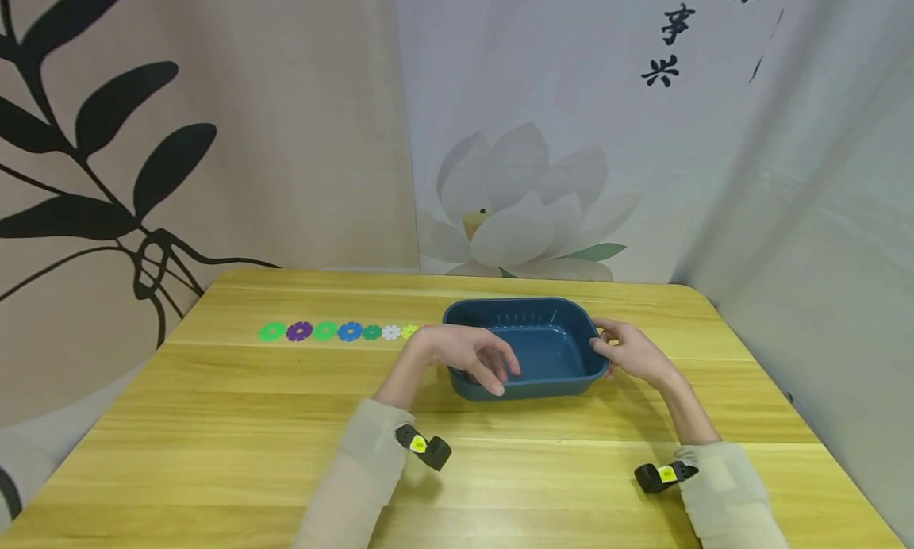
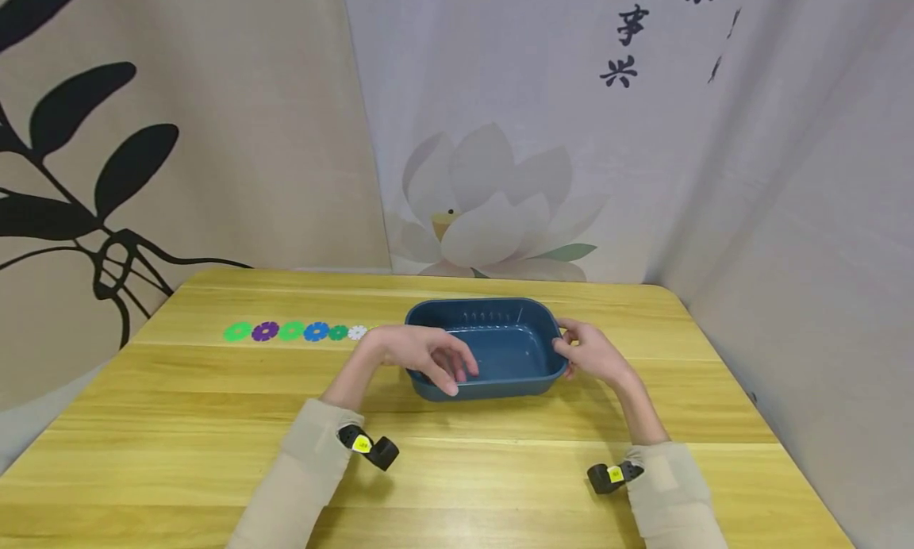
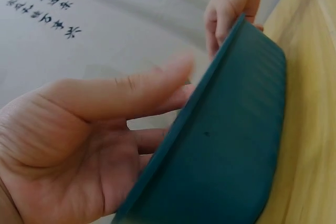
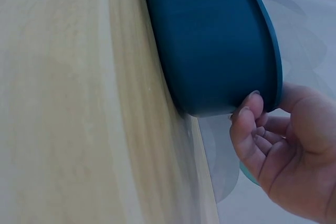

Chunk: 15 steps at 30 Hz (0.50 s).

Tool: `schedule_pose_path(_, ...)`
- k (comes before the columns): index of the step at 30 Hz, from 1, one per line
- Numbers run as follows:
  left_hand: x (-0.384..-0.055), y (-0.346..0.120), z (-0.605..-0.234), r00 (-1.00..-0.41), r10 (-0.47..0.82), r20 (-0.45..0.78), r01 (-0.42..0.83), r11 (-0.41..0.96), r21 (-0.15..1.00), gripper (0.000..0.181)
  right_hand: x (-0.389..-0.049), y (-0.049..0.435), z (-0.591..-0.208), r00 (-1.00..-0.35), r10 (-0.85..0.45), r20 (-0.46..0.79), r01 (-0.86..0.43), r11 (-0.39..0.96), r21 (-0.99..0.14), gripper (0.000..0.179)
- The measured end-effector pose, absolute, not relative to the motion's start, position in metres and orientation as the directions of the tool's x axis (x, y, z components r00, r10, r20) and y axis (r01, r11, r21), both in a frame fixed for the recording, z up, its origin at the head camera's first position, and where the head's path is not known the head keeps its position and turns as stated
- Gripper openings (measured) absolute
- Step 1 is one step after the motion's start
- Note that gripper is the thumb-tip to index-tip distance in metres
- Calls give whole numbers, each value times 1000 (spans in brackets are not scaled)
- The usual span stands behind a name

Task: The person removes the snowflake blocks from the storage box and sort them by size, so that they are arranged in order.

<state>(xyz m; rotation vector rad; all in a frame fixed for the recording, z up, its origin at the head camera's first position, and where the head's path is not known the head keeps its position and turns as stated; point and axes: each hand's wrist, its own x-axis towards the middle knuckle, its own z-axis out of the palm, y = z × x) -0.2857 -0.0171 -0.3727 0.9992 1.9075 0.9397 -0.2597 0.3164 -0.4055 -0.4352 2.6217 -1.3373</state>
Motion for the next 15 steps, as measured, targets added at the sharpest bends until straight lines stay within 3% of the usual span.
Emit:
schedule_pose_path(3,-284,-23,-371,-397,881,-259,309,393,866,37,-260,316,-405,-943,-333,-17,-184,562,-806,55)
schedule_pose_path(9,-280,-32,-372,-468,856,-221,317,396,861,19,-260,316,-405,-940,-342,-14,-194,564,-803,55)
schedule_pose_path(15,-279,-37,-369,-557,827,-70,390,335,858,9,-259,316,-405,-940,-340,-12,-196,570,-798,56)
